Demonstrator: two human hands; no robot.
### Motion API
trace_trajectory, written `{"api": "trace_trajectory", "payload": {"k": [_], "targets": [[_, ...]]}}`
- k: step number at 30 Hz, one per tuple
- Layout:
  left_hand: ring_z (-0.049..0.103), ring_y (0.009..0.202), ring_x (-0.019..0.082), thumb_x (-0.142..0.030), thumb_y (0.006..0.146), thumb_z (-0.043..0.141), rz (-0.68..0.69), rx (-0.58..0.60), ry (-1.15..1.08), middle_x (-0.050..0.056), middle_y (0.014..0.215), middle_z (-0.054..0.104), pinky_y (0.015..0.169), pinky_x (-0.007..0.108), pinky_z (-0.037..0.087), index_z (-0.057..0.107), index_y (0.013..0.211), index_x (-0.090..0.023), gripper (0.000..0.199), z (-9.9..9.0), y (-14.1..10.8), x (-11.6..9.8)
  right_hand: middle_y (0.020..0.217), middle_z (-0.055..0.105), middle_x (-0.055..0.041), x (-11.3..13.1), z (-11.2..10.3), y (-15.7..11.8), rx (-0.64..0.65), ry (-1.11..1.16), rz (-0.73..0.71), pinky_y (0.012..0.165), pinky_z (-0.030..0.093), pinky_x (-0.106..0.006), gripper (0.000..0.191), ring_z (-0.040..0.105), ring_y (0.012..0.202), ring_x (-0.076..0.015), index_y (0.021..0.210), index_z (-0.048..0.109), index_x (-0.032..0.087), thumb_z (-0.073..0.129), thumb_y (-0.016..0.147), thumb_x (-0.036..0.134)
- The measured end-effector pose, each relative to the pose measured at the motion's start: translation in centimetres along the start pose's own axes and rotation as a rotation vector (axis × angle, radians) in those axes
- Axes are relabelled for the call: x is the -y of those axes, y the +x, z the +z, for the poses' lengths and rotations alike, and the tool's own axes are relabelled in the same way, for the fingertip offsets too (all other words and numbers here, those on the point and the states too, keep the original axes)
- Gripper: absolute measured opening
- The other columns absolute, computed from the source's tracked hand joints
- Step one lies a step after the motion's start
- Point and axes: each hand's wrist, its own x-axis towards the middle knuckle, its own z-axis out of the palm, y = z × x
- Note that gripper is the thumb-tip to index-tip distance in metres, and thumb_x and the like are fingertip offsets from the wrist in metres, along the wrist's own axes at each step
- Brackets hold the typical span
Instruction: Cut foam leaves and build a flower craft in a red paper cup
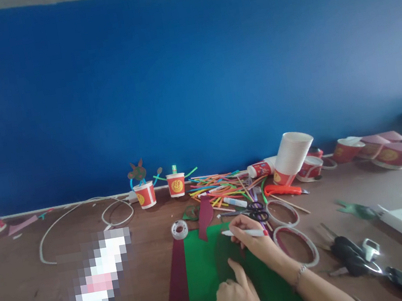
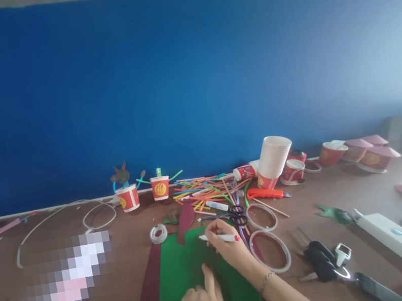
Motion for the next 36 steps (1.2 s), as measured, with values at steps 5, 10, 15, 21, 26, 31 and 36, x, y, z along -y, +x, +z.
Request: {"api": "trace_trajectory", "payload": {"k": [5,10,15,21,26,31,36], "targets": [[0.062,0.051,0.014,-0.005,0.077,0.048,0.097,0.004,0.111,0.025,0.100,0.062,0.043,0.022,0.048,0.059,0.109,-0.002,0.034,-2.2,0.6,0.2,0.059,0.061,0.0002,0.0,0.0,0.1,0.004,0.004,0.033,0.042,0.042,-0.020,0.019,0.052,0.048,-0.0106,0.066,0.053,0.017,0.056,0.073,0.035],[0.063,0.050,0.015,-0.007,0.079,0.047,0.124,0.036,0.104,0.026,0.103,0.062,0.042,0.023,0.049,0.059,0.106,-0.006,0.030,-4.2,0.7,0.3,0.053,0.061,0.0021,-0.2,0.2,0.2,0.004,-0.016,0.046,0.038,0.038,-0.019,0.019,0.049,0.041,-0.0092,0.063,0.049,0.019,0.058,0.071,0.034],[0.064,0.052,0.018,-0.009,0.080,0.047,0.141,0.091,0.079,0.029,0.103,0.061,0.043,0.025,0.050,0.060,0.101,-0.004,0.025,-4.3,0.6,0.1,0.051,0.058,0.0026,-0.8,0.3,0.4,0.014,-0.075,-0.012,0.035,0.035,-0.018,0.021,0.045,0.038,-0.0082,0.059,0.049,0.019,0.057,0.071,0.034],[0.064,0.052,0.020,-0.010,0.078,0.050,0.157,0.094,0.087,0.034,0.104,0.059,0.041,0.025,0.049,0.059,0.105,0.000,0.030,-3.9,0.5,0.0,0.050,0.059,0.0027,-1.0,0.3,0.4,0.019,-0.078,-0.007,0.035,0.034,-0.019,0.021,0.045,0.038,-0.0081,0.058,0.048,0.019,0.057,0.071,0.033],[0.064,0.054,0.020,-0.009,0.078,0.050,0.167,0.108,0.092,0.033,0.105,0.059,0.042,0.025,0.050,0.059,0.106,-0.001,0.031,-4.3,0.5,0.1,0.050,0.058,0.0025,-0.7,0.2,0.4,0.015,-0.117,-0.018,0.038,0.034,-0.019,0.019,0.044,0.039,-0.0082,0.057,0.048,0.019,0.057,0.070,0.029],[0.064,0.052,0.019,-0.009,0.078,0.049,0.166,0.097,0.092,0.033,0.105,0.059,0.042,0.025,0.050,0.059,0.105,-0.001,0.030,-4.4,0.6,0.0,0.049,0.058,0.0028,-0.6,0.3,0.3,0.021,-0.108,-0.028,0.039,0.033,-0.020,0.017,0.044,0.040,-0.0087,0.056,0.049,0.019,0.057,0.069,0.028],[0.064,0.052,0.018,-0.009,0.079,0.048,0.189,0.120,0.105,0.033,0.106,0.058,0.042,0.024,0.050,0.058,0.108,0.000,0.032,-4.8,0.6,0.1,0.048,0.056,0.0030,-0.6,0.3,0.3,0.018,-0.143,-0.023,0.040,0.032,-0.020,0.017,0.043,0.041,-0.0085,0.056,0.050,0.019,0.057,0.069,0.027]]}}
